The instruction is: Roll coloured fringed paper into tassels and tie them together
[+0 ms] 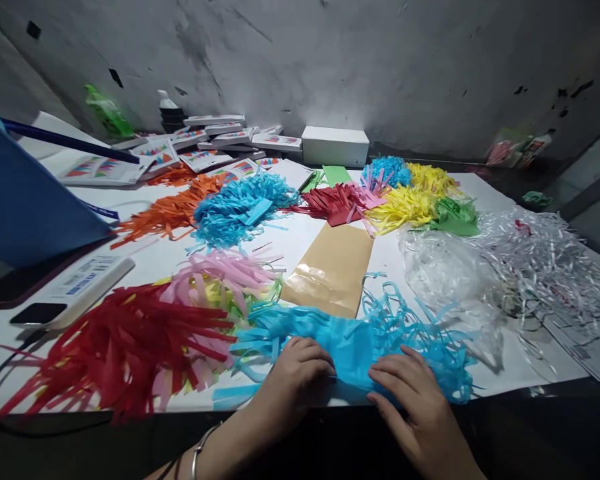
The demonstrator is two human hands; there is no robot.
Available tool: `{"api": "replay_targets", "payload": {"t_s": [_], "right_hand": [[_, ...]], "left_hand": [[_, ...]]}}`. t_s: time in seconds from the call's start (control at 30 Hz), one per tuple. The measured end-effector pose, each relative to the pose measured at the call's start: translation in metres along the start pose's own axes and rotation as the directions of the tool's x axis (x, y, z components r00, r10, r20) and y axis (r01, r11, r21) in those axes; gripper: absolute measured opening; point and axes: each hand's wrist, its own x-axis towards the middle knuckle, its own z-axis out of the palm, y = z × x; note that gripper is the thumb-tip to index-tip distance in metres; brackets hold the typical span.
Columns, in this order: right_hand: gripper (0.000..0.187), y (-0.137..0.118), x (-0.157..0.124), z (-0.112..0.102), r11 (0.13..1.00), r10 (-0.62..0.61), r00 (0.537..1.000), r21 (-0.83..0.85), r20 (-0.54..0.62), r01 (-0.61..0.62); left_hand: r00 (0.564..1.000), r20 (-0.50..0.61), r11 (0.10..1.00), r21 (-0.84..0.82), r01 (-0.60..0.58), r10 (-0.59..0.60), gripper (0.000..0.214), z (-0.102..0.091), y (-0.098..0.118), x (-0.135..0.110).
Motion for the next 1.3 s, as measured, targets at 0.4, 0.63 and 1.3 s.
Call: {"api": "replay_targets", "payload": {"t_s": [0.4, 0.63, 1.3], "right_hand": [[0.017, -0.008, 0.007, 0.009, 0.957, 0.134, 0.99, 0.253, 0.036, -0.139], [0.018, -0.002, 0.0, 0.003, 0.946, 0.131, 0.983, 0.282, 0.126, -0.162], [0.034, -0.012, 0.003, 0.022, 0.981, -0.144, 0.987, -0.138, -0.072, 0.133]], "left_hand": [[0.999, -0.03, 0.999, 0.021, -0.032, 0.032, 0.017, 0.0, -0.005, 0.0], [1.0, 0.004, 0.999, 0.035, -0.023, 0.023, 0.011, -0.002, -0.002, 0.002], [0.991, 0.091, 0.936, 0.331, -0.119, 0.094, 0.017, -0.008, 0.03, 0.01]]}}
